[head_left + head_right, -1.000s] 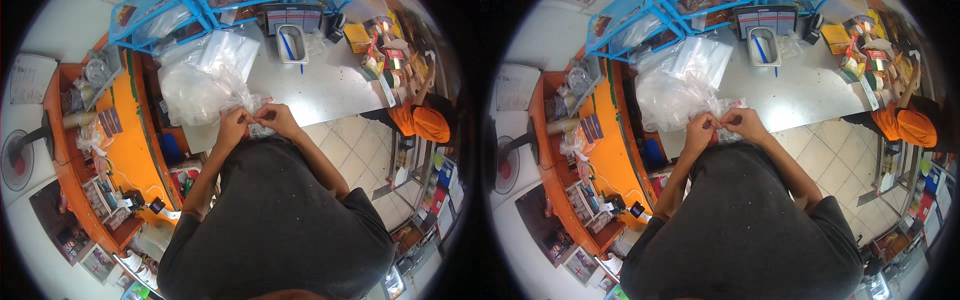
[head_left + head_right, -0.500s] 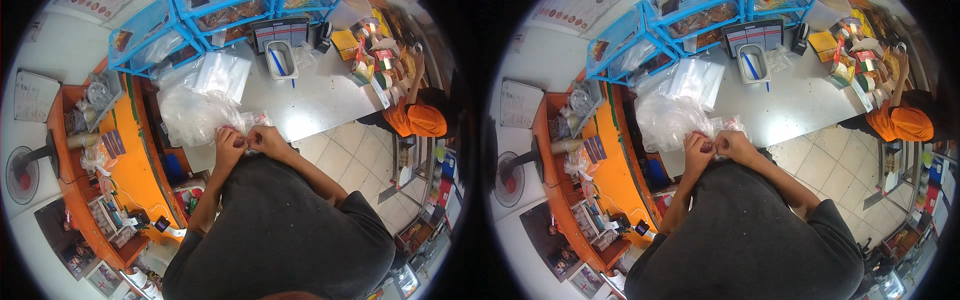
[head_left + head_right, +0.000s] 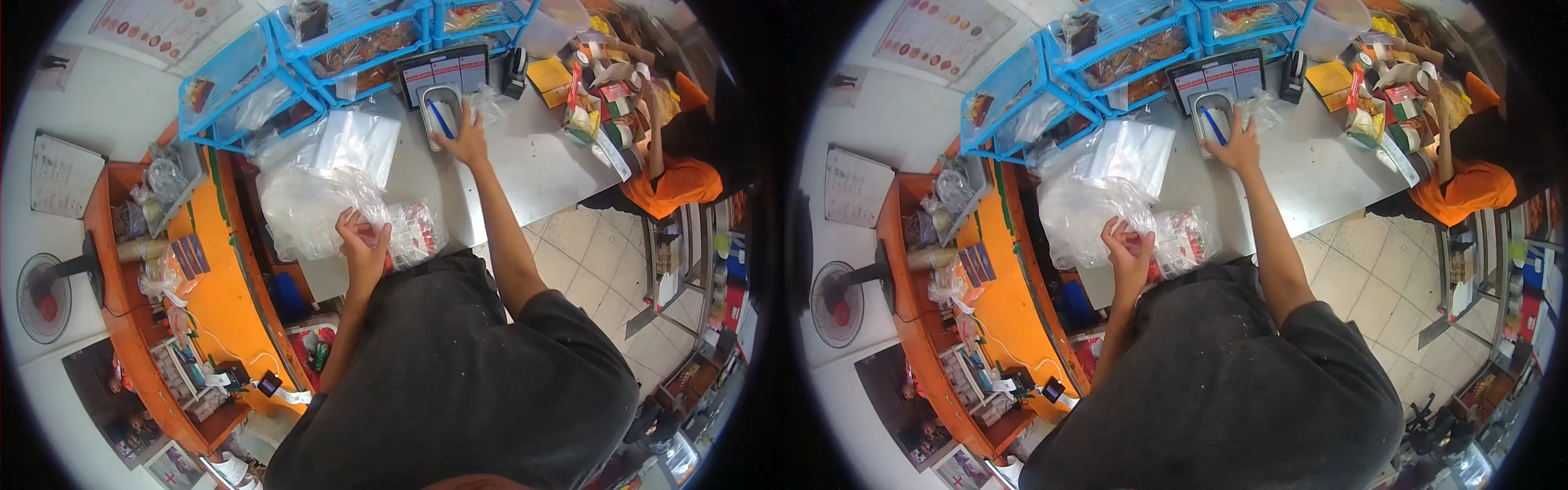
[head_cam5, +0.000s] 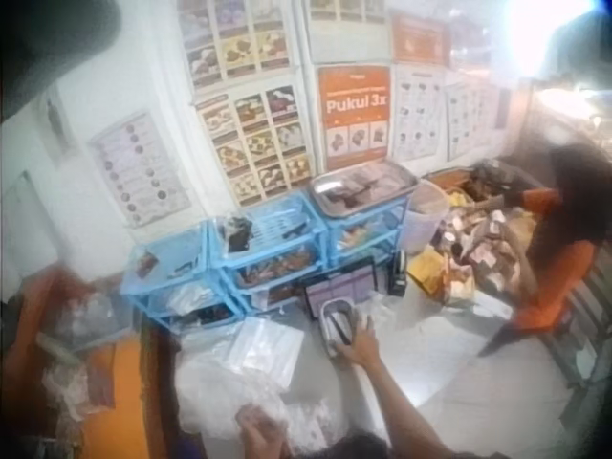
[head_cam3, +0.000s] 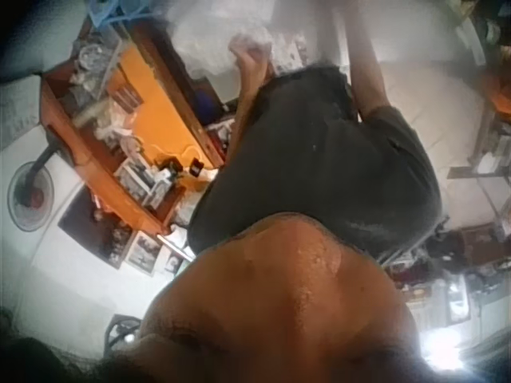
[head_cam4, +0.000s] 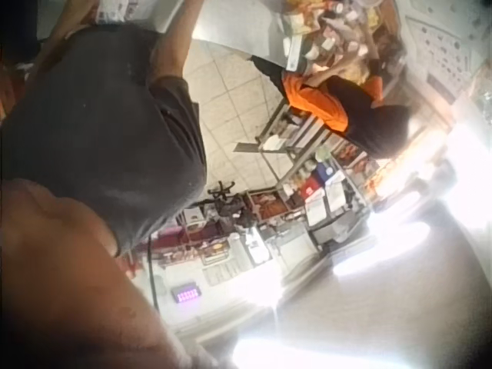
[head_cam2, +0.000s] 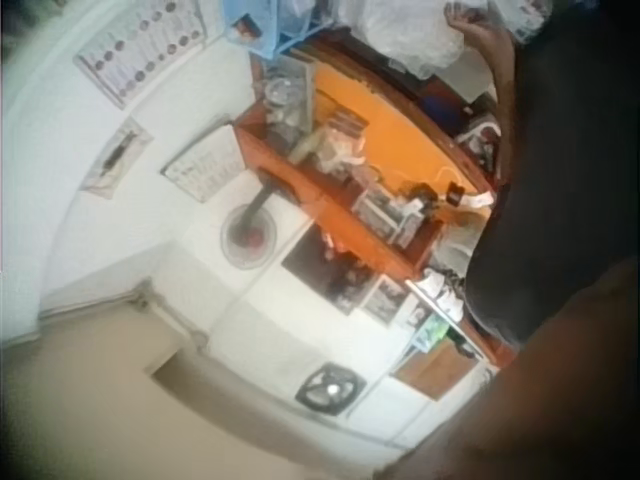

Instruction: The person organizes food items into boxes, writes on a receipt, and places the boxes into a plastic bag.

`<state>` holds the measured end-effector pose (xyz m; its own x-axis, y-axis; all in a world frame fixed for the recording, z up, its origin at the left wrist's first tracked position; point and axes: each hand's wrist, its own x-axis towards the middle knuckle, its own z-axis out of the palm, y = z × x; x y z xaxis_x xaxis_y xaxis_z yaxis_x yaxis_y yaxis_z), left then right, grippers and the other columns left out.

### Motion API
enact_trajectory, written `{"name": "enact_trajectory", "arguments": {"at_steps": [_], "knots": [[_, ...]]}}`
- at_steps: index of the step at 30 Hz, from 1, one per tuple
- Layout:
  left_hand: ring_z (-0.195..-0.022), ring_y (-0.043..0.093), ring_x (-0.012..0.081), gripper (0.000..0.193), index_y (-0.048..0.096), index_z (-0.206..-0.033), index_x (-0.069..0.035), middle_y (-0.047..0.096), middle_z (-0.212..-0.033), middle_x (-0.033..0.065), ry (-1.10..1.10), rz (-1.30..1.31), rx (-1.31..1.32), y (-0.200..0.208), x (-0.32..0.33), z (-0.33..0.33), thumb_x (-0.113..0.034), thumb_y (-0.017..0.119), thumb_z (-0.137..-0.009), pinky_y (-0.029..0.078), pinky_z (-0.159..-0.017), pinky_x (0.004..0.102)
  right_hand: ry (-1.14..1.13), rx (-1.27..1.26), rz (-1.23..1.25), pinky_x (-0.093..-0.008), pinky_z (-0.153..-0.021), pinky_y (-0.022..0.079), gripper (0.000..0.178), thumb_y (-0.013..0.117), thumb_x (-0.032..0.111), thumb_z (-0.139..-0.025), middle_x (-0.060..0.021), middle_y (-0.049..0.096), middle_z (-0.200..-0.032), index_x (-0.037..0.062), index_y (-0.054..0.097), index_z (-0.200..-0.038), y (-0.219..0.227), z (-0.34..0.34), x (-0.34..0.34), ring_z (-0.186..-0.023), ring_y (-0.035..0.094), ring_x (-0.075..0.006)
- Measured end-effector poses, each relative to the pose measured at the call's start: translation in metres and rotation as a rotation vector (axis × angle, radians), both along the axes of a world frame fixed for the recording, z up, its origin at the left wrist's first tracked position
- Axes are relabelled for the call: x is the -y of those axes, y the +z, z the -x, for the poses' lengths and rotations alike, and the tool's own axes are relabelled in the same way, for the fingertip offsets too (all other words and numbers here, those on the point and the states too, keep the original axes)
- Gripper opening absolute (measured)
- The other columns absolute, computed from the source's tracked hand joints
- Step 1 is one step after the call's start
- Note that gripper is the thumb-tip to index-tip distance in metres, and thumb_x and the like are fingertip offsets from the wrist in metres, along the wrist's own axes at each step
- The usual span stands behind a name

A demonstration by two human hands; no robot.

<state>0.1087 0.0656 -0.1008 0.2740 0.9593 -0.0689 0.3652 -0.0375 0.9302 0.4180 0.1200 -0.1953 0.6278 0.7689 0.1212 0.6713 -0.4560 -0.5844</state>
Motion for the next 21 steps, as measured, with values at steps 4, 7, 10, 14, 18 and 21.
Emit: {"name": "enact_trajectory", "arguments": {"at_steps": [4,7,10,14,18,21], "knots": [[-0.094,0.057,0.0168,0.078,0.021,-0.144,-0.007,0.058,-0.114,0.0168,-0.036,0.017,0.004,0.008,-0.009,-0.009,-0.006,0.072,-0.085,0.046,-0.085,0.0300,0.070,-0.216,0.027,-0.0490,-0.094,0.049,0.130,0.084,0.050,-0.062,-0.0324,0.046,-0.136,0.0129,0.004,-0.157,-0.009,0.007,-0.015,-0.115,0.056,-0.0482],[-0.095,0.056,0.0168,0.077,0.021,-0.143,-0.007,0.057,-0.113,0.0161,-0.042,0.047,0.049,-0.006,-0.010,-0.011,-0.004,0.071,-0.085,0.046,-0.086,0.0288,0.252,-0.234,-0.008,-0.0479,-0.095,0.049,0.127,0.086,0.043,-0.062,-0.0343,0.044,-0.137,0.0084,0.008,-0.156,-0.029,0.006,-0.016,-0.112,0.057,-0.0491],[-0.096,0.056,0.0156,0.076,0.020,-0.143,-0.008,0.057,-0.113,0.0145,-0.026,0.053,0.037,-0.009,-0.008,-0.005,-0.002,0.070,-0.086,0.045,-0.086,0.0281,0.351,-0.811,-0.181,-0.0435,-0.095,0.047,0.080,0.076,0.035,-0.078,-0.0231,0.054,-0.125,0.0122,0.042,-0.146,-0.018,0.001,-0.028,-0.112,0.055,-0.0395],[-0.096,0.057,0.0141,0.074,0.020,-0.144,-0.008,0.058,-0.112,0.0125,-0.015,0.066,0.083,-0.012,-0.011,-0.006,-0.001,0.068,-0.087,0.045,-0.085,0.0267,0.255,-0.032,-0.285,-0.0426,-0.087,0.049,0.046,0.056,0.019,-0.088,-0.0161,0.054,-0.098,0.0251,0.057,-0.134,-0.028,-0.040,-0.047,-0.097,0.055,-0.0316],[-0.094,0.058,0.0140,0.073,0.020,-0.144,-0.008,0.059,-0.110,0.0119,-0.028,0.078,0.013,-0.009,-0.013,-0.009,0.000,0.066,-0.088,0.045,-0.084,0.0264,0.373,-0.045,-0.125,-0.0456,-0.085,0.049,0.048,0.050,0.022,-0.087,-0.0180,0.056,-0.099,0.0247,0.056,-0.135,-0.030,-0.069,-0.074,-0.092,0.058,-0.0357],[-0.094,0.058,0.0138,0.072,0.020,-0.144,-0.007,0.060,-0.110,0.0115,-0.007,0.080,0.051,-0.002,-0.013,-0.015,0.000,0.065,-0.089,0.044,-0.084,0.0262,0.475,-0.073,-0.038,-0.0460,-0.086,0.049,0.050,0.045,0.025,-0.087,-0.0186,0.055,-0.097,0.0273,0.054,-0.137,-0.017,-0.081,-0.089,-0.092,0.059,-0.0365]]}}
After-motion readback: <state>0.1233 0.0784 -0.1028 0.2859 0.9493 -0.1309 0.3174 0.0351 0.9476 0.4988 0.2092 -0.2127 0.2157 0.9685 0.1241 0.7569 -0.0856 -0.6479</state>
